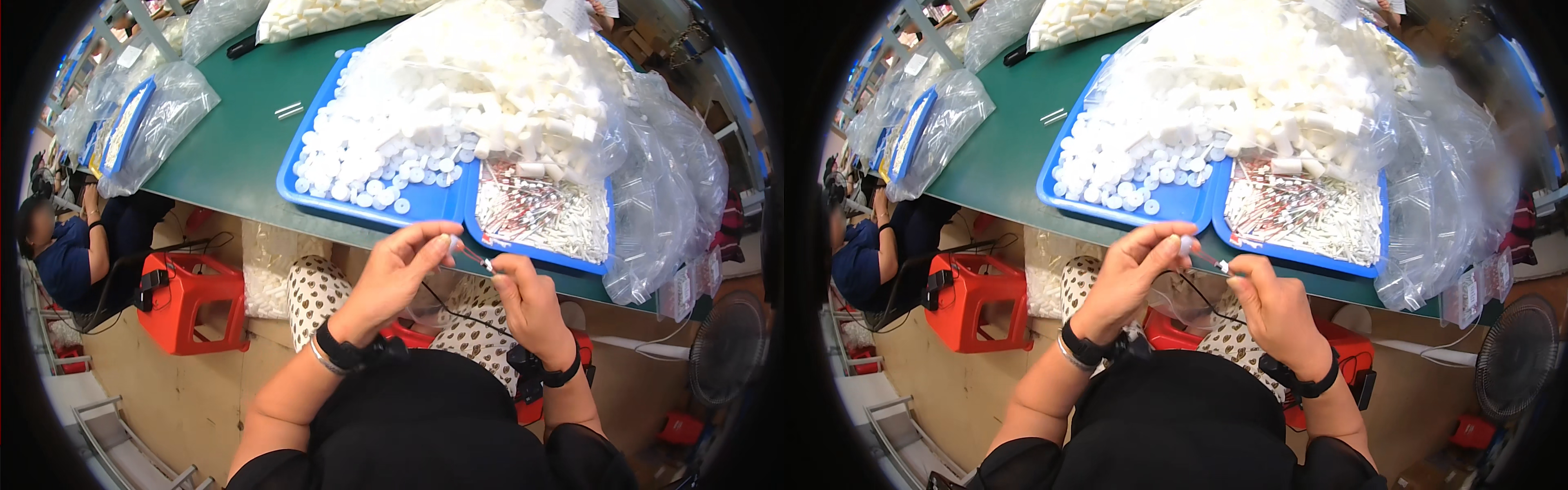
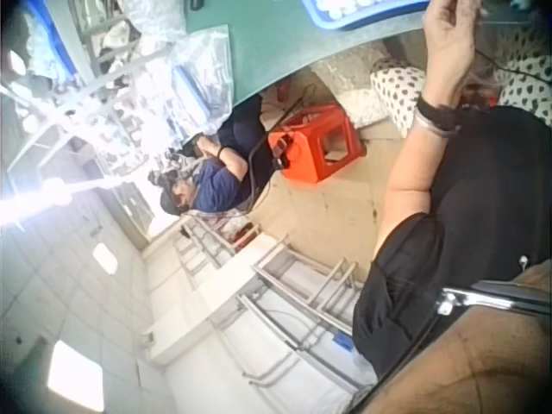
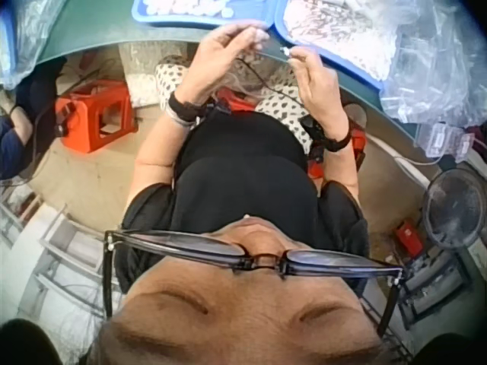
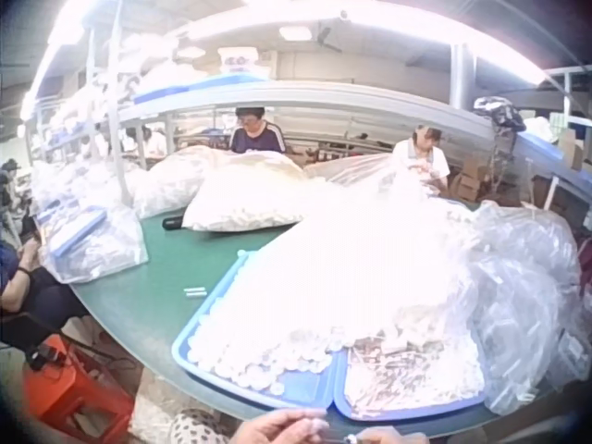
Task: The person sits at a green workbench and repeatedly assembles small white cylindrical plastic components with thin metal rods. They pick up a white cylinder and a rod, insert the rod into the cylinder, and place the finished unit into a blue tray.
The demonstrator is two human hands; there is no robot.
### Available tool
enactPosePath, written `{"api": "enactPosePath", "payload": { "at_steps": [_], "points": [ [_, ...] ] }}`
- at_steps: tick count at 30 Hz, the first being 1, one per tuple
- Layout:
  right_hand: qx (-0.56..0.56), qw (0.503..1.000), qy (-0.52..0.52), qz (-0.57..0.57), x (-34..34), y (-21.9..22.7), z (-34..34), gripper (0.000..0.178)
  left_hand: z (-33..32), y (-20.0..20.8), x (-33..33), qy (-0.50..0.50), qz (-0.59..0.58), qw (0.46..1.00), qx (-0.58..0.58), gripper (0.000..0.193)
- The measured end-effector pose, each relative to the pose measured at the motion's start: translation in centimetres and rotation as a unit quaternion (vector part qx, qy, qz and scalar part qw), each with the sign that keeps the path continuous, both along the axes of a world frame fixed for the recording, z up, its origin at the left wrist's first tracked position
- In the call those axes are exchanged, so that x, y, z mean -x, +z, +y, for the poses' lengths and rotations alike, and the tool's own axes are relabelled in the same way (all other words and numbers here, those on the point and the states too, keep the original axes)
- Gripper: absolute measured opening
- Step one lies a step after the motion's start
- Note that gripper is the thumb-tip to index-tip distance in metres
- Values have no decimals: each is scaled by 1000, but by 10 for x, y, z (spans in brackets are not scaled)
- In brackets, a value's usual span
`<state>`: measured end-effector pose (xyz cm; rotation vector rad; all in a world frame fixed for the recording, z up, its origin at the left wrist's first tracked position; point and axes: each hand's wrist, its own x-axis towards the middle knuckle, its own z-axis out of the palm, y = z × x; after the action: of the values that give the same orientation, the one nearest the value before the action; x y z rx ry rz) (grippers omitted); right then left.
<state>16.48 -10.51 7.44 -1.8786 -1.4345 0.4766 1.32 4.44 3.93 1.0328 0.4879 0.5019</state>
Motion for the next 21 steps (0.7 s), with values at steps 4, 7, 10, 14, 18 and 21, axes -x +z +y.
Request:
{"api": "enactPosePath", "payload": {
  "at_steps": [4, 7, 10, 14, 18, 21],
  "points": [
    [-54, 998, 37, 14, 13, -10, -1, 8, -22, -26, 19, -33, -94, 953, 286, 37],
    [-32, 998, 49, 8, 16, -16, -1, 7, -28, -32, 25, -23, -87, 944, 318, 39],
    [-20, 999, 42, -1, 17, -17, -1, 8, -29, -34, 27, -12, -91, 940, 330, 36],
    [-8, 999, 32, 7, 18, -17, 0, 10, -29, -39, 28, -7, -104, 936, 335, 34],
    [10, 1000, 22, 19, 19, -14, 1, 11, -29, -41, 29, -1, -88, 948, 304, 33],
    [9, 1000, 22, 4, 19, -14, 1, 10, -31, -40, 28, 14, -43, 970, 240, 33]
  ]
}}
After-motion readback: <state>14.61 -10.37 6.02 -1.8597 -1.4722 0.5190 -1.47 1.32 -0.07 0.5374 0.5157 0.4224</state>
